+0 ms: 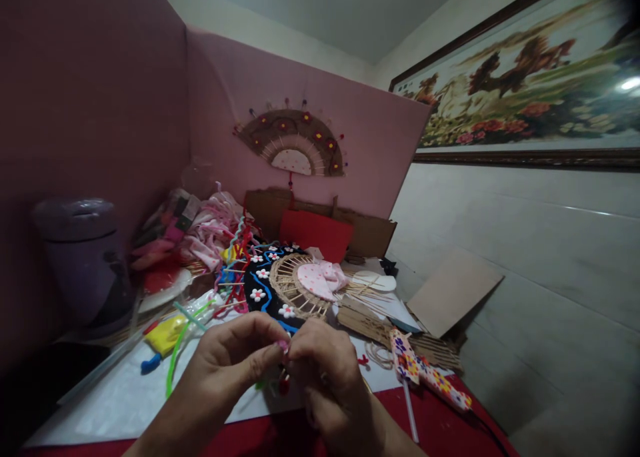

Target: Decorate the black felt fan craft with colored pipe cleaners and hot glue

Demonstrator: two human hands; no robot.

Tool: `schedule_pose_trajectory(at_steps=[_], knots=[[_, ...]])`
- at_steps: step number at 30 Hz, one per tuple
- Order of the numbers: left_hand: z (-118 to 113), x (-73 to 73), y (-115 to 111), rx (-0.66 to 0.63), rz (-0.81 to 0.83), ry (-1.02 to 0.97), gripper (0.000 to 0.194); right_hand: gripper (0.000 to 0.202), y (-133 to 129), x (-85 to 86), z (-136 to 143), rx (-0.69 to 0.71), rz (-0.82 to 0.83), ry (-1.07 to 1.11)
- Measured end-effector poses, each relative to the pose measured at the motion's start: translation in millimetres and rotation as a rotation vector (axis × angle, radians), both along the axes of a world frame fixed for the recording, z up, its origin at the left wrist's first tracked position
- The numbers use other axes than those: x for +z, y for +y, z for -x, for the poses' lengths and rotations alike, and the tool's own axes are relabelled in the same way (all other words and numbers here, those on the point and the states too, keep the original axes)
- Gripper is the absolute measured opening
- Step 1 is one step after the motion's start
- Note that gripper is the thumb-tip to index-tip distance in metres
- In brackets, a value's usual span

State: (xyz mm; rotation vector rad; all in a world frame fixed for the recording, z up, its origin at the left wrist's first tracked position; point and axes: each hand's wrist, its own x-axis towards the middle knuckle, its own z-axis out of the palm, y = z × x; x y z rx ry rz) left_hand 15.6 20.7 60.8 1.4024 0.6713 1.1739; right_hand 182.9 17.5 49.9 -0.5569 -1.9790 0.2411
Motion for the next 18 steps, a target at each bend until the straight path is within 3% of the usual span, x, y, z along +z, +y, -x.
schedule_pose_trajectory(at_steps=[8,14,18], knots=[[2.7,-7.1,6.4,-0.017,0.154,-0.052,0.019,0.017,-6.3,4.0,0.1,-0.09,0.123,0.03],[-5.3,8.7,-2.8,0.007,0.237,-0.084,0.02,0.023,-3.3,0.9,-1.1,-0.16,0.174,0.072],[-6.6,14.5,-6.9,0.04,0.196,-0.036,0.022,0.022,-2.3,0.8,-2.9,-0.152,0.18,0.083]])
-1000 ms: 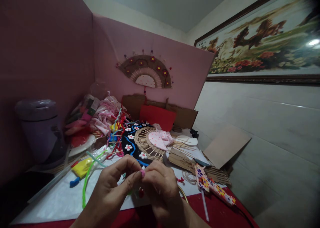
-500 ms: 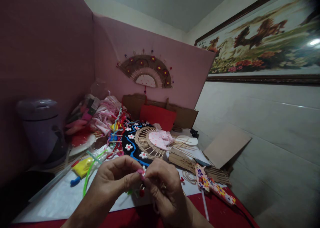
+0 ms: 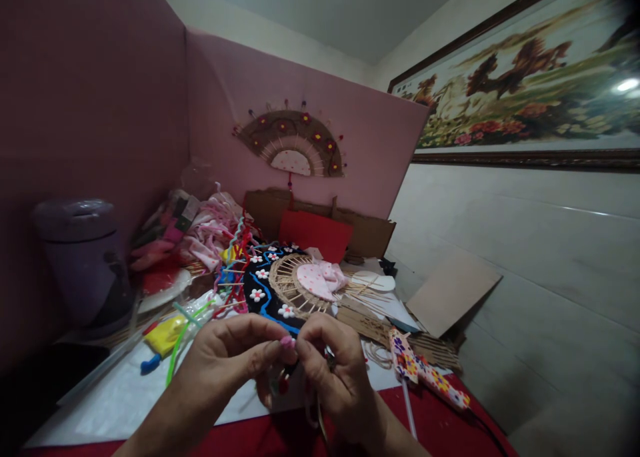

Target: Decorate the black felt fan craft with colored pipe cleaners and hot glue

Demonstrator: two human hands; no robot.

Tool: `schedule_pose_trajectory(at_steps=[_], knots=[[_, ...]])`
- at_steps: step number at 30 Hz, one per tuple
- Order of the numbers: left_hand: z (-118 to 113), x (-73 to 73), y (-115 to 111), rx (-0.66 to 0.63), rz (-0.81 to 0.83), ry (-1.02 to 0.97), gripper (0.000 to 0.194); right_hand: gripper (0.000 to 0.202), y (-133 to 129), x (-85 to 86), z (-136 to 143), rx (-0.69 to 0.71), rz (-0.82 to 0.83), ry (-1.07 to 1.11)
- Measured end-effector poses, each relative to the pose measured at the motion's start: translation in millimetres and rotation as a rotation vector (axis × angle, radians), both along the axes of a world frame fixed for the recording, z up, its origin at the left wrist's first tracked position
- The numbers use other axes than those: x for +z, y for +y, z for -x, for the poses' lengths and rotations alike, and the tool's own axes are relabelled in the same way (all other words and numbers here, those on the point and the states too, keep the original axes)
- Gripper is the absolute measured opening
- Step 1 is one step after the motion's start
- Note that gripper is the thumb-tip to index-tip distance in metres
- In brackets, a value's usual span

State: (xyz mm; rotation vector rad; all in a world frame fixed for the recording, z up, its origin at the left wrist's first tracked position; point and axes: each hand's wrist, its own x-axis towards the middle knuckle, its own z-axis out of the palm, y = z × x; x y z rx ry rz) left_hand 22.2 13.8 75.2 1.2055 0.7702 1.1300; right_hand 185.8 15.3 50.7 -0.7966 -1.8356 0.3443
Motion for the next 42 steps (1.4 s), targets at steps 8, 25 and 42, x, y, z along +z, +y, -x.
schedule_pose_trajectory(at_steps=[8,25,42], knots=[[3.5,-6.9,3.9,0.05,-0.176,0.138,0.02,0.025,0.4,3.1,-0.8,0.027,0.012,-0.008],[8.4,-12.0,6.5,0.09,-0.611,0.578,0.015,0.013,10.9,-0.2,-8.2,0.019,-0.492,-0.258],[8.1,-19.5,3.0,0.058,-0.438,0.312,0.018,0.015,2.1,-3.6,5.4,0.097,-0.332,-0.139]])
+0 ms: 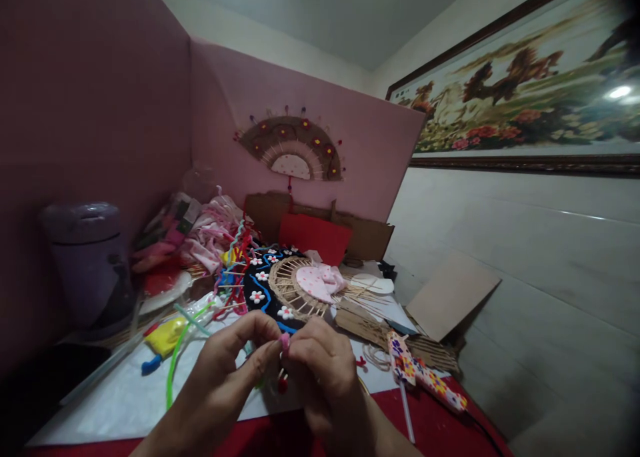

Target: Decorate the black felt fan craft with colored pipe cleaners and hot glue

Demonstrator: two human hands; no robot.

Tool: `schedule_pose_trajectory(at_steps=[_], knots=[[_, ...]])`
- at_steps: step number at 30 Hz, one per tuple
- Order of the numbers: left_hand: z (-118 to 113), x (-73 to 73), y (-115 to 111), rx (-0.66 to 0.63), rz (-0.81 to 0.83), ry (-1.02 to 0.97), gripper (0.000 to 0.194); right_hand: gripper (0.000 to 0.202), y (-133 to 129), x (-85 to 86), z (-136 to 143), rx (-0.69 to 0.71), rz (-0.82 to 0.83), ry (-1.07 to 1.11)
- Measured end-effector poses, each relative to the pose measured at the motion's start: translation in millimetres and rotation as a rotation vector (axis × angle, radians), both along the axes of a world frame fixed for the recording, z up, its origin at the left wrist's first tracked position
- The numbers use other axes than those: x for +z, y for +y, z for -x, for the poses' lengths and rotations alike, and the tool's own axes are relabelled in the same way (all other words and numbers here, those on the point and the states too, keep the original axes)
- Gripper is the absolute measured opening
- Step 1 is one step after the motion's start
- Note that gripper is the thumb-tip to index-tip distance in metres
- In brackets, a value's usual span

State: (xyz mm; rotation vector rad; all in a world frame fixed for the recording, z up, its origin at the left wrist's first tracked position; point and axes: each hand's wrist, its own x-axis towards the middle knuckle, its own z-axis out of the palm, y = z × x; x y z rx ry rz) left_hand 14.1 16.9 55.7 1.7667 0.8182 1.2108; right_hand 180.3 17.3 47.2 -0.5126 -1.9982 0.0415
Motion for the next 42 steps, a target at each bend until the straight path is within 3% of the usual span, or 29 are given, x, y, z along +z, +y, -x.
schedule_pose_trajectory(at_steps=[4,9,11,14,20,31,35,42], knots=[[-3.0,0.3,0.0,0.139,-0.172,0.116,0.02,0.012,2.4,-1.8,-1.2,-0.043,-0.058,-0.064],[0.7,-1.2,3.1,0.111,-0.182,0.112,0.011,0.012,4.1,-2.5,-3.8,-0.069,-0.051,-0.123],[2.6,0.2,3.4,0.075,-0.143,0.111,0.015,0.013,3.0,-1.4,-4.2,-0.07,-0.046,-0.094],[2.0,5.0,2.4,0.043,0.041,0.059,0.017,0.014,0.7,0.8,-4.3,-0.075,-0.02,-0.006],[-4.0,10.4,1.1,0.021,0.303,-0.249,0.014,0.012,-0.8,1.9,-6.4,-0.114,-0.004,0.029],[1.4,-1.5,14.3,-0.105,0.418,-0.301,0.019,0.025,6.1,-2.1,-10.0,-0.116,-0.108,-0.016],[3.1,4.0,9.9,-0.151,0.408,-0.232,0.018,0.021,6.2,-2.9,-11.0,-0.097,-0.099,-0.002],[-0.7,16.9,-2.2,-0.067,0.384,-0.201,0.017,0.017,3.7,0.2,-9.7,-0.054,0.077,0.146]])
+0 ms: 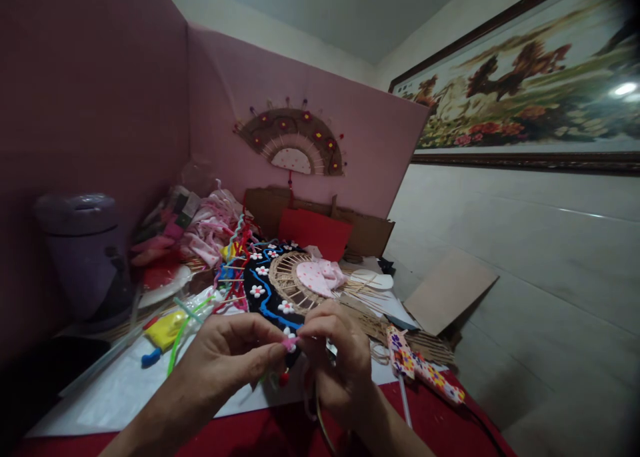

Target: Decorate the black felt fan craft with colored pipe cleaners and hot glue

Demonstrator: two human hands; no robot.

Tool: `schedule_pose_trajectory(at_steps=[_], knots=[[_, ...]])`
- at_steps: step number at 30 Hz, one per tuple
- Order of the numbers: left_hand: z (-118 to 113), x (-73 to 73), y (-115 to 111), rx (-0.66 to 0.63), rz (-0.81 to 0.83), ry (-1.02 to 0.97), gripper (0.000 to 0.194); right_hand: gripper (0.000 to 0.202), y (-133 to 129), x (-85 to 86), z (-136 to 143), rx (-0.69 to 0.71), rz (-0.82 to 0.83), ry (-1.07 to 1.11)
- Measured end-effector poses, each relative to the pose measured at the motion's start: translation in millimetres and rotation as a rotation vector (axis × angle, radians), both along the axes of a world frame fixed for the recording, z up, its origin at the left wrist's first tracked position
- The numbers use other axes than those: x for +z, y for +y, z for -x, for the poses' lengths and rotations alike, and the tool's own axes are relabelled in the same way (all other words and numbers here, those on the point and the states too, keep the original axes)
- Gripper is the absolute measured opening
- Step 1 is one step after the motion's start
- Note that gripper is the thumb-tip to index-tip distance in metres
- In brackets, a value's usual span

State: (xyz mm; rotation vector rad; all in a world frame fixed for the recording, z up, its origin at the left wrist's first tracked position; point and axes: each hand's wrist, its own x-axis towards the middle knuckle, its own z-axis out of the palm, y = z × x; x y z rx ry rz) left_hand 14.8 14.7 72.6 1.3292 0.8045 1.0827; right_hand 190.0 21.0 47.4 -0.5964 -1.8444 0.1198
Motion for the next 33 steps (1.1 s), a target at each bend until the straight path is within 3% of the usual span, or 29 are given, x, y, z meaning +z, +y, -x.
schedule_pose_trajectory(at_steps=[6,11,18,27,33], knots=[[1.1,-6.3,6.2,-0.083,0.039,-0.041,0.022,0.013,2.2,-1.4,2.7,0.048,0.037,0.115],[-1.3,-9.7,7.5,-0.075,0.028,-0.117,0.022,0.013,2.4,-2.3,3.2,0.035,0.035,0.108],[-3.2,-8.9,3.8,0.005,-0.087,-0.007,0.023,0.007,2.9,-1.1,1.3,0.0,0.059,0.092],[-0.6,-8.8,-1.9,-0.034,-0.237,0.138,0.02,0.008,1.1,-3.2,0.9,0.038,0.088,0.078],[0.1,-11.7,0.3,-0.106,-0.133,0.012,0.019,0.011,0.3,-2.6,2.4,0.056,0.063,0.07]])
